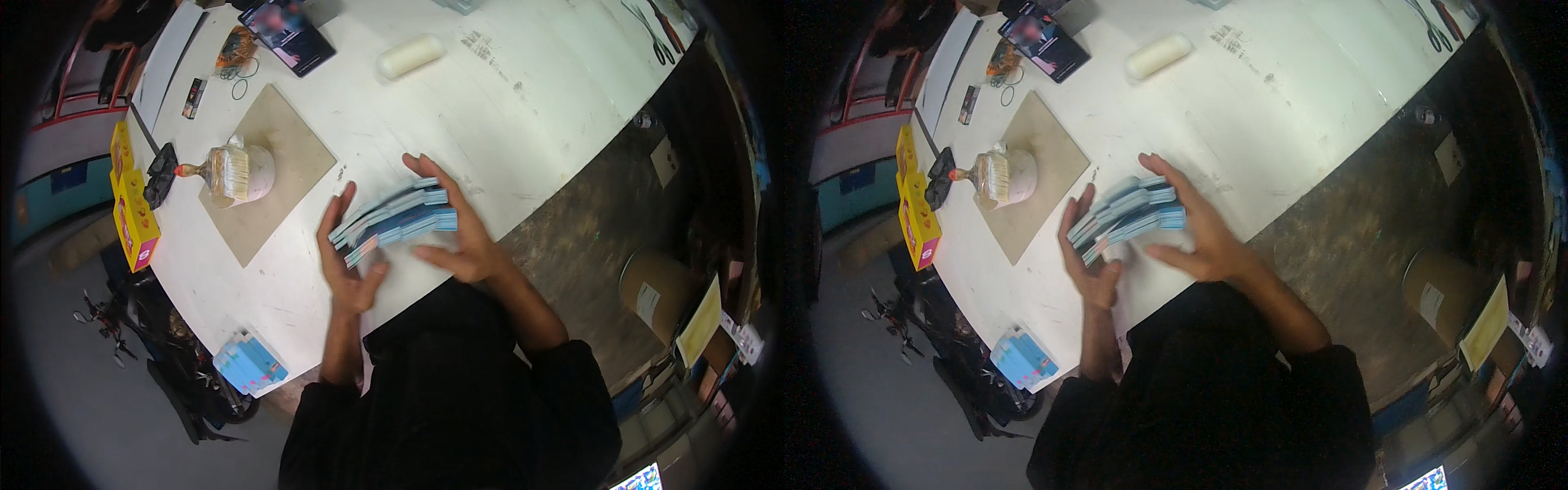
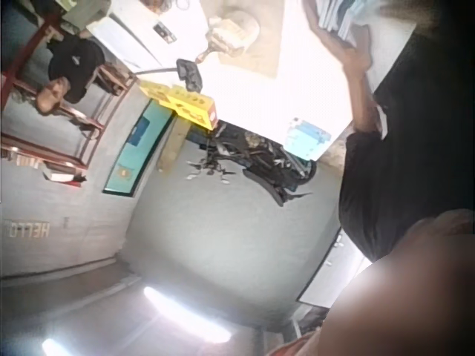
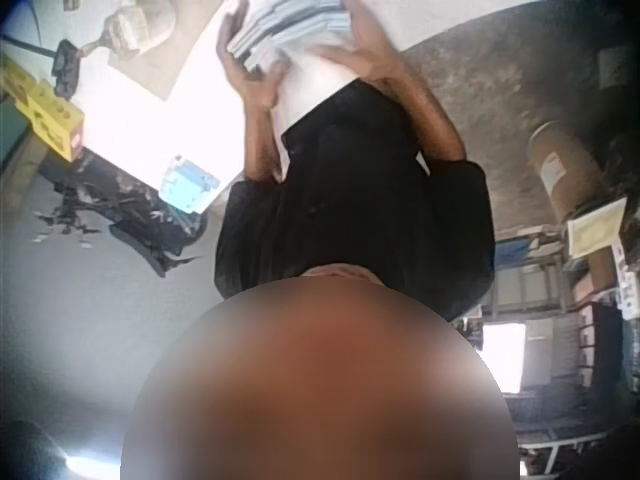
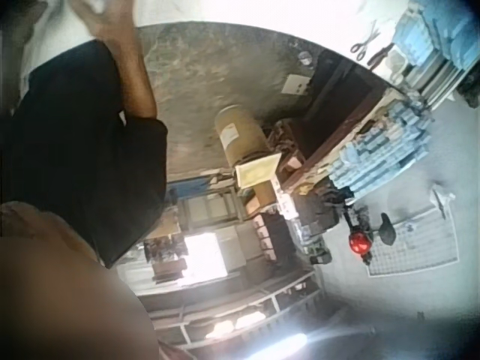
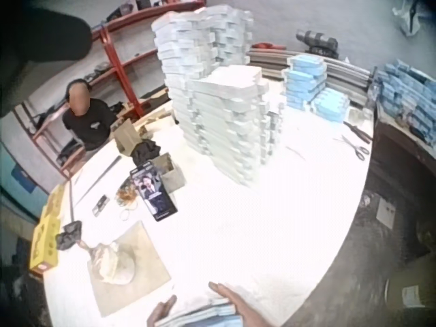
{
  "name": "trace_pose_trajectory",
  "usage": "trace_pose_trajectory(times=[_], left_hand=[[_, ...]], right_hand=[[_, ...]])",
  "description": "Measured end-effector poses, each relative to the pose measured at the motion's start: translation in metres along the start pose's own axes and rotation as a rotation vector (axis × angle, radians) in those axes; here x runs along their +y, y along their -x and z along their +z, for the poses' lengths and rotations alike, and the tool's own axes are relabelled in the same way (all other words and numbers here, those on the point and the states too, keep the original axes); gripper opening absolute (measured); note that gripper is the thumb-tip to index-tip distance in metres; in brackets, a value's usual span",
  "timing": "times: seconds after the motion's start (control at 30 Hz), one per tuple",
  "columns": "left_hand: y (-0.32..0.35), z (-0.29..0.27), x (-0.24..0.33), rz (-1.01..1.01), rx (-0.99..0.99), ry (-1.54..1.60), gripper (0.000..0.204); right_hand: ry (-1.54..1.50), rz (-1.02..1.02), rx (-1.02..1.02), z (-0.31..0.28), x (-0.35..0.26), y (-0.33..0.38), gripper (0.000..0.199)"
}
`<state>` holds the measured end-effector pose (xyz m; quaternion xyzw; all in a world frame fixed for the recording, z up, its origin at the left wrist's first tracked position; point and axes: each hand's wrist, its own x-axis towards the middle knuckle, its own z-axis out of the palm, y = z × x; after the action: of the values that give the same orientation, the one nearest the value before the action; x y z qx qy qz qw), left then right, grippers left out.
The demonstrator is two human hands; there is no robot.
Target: The person aligns and stacks light blue paper sections, then rubs the spine area with a white cylindrical tool. They apply a white paste along the spine using a brush and press the sections together, preparing the book block for binding.
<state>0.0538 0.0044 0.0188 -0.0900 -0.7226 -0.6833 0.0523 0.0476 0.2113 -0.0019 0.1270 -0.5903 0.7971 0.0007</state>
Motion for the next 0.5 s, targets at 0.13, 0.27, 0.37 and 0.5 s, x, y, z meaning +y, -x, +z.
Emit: trace_pose_trajectory(times=[0.13,0.27,0.37,0.5], left_hand=[[0.017,-0.001,-0.006,0.046,0.040,-0.047,0.074],[0.015,-0.001,-0.011,0.133,0.029,-0.152,0.053],[0.012,-0.004,-0.009,0.106,0.040,-0.231,0.059],[0.013,0.007,-0.012,0.176,0.103,-0.105,0.053]], right_hand=[[-0.082,0.077,-0.020,0.003,0.005,0.003,0.087],[-0.011,0.077,-0.098,0.005,0.005,0.005,0.071],[0.086,0.033,-0.264,-0.009,0.018,0.006,0.074],[0.024,0.003,-0.043,0.024,0.018,0.011,0.097]])
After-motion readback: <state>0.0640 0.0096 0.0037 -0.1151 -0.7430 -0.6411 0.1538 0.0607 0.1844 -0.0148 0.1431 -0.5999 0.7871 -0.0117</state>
